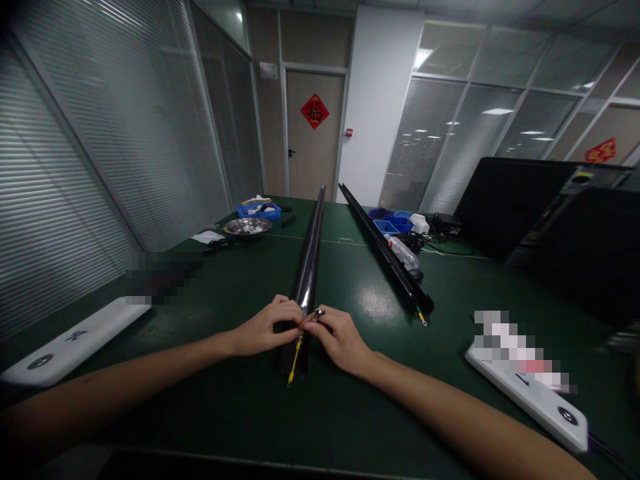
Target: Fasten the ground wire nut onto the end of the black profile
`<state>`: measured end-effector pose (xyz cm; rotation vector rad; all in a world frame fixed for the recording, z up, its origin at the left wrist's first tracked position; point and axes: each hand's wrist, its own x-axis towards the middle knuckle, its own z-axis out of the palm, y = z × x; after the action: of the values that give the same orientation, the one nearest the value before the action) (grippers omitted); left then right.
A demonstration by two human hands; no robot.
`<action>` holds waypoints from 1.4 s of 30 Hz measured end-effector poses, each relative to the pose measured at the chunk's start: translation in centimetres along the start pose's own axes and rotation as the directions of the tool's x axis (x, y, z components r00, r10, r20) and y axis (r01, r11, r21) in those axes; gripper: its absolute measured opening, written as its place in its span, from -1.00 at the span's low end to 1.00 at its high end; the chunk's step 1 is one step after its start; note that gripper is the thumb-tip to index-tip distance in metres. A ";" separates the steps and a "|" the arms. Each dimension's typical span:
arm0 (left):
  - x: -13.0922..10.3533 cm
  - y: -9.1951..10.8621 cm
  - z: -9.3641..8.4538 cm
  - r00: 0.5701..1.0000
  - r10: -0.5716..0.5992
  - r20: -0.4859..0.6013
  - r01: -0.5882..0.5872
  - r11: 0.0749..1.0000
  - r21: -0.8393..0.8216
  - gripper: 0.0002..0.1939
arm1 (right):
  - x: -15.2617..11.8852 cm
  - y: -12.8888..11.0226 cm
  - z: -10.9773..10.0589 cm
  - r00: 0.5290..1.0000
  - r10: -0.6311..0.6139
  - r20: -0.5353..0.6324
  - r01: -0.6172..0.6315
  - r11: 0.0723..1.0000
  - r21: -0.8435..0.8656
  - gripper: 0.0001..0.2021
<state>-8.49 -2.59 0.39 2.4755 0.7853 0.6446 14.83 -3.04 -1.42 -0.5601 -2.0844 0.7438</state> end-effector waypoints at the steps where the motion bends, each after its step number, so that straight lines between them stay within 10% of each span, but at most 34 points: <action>1: 0.0 0.0 0.0 1.000 0.000 -0.003 0.000 1.000 0.000 -0.84 | 0.0 0.0 0.0 1.000 -0.004 0.002 0.004 1.000 0.002 -0.76; 42: 0.0 -0.1 0.0 1.000 0.006 0.003 -0.006 1.000 -0.005 -0.79 | 0.0 -0.3 0.0 1.000 0.003 -0.008 -0.003 1.000 -0.014 -0.77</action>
<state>-8.51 -2.58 0.32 2.4748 0.7749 0.6445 14.80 -3.22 -1.22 -0.5730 -2.0833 0.7276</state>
